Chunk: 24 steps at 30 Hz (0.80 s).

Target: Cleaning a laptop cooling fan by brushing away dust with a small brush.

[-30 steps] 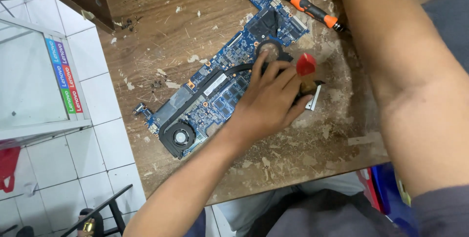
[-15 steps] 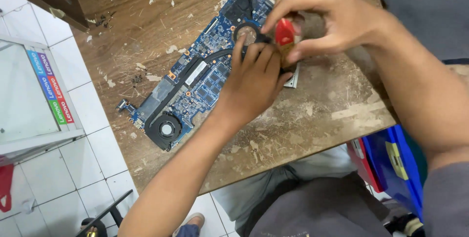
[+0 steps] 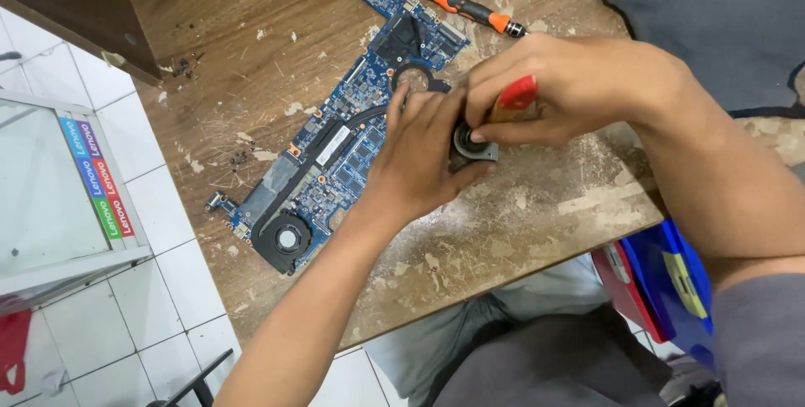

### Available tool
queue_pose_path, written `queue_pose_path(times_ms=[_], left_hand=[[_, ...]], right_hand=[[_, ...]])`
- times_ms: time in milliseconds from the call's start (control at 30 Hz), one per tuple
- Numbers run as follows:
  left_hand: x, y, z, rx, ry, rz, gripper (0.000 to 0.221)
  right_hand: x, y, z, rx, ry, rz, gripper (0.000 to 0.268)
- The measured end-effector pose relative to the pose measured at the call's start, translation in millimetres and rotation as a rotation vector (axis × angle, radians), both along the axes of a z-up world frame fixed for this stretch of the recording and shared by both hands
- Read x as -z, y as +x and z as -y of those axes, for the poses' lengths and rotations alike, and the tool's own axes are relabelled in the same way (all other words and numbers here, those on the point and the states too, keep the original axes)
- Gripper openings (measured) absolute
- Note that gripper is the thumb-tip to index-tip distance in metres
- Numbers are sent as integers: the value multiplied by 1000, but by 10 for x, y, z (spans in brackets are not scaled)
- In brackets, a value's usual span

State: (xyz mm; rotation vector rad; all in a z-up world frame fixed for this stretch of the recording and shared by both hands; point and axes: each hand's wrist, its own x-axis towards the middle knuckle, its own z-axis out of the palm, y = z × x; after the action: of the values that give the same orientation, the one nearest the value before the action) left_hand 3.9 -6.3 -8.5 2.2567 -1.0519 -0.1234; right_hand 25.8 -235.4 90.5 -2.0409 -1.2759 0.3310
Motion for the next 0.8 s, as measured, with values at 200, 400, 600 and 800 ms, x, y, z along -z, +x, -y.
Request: queue_pose_path(times_ms=[200, 400, 600, 800], left_hand=[[-18, 7, 5, -30, -11, -58, 104], [-114, 7, 19, -33, -73, -80, 102], [-145, 10, 12, -51, -84, -119, 91], [-76, -16, 16, -82, -12, -124, 113]], right_hand=[[-52, -51, 11, 24, -70, -33, 16], [-52, -36, 8, -14, 0, -30, 13], [-8, -39, -36, -4, 37, -8, 12], [-19, -54, 67, 38, -48, 12, 12]])
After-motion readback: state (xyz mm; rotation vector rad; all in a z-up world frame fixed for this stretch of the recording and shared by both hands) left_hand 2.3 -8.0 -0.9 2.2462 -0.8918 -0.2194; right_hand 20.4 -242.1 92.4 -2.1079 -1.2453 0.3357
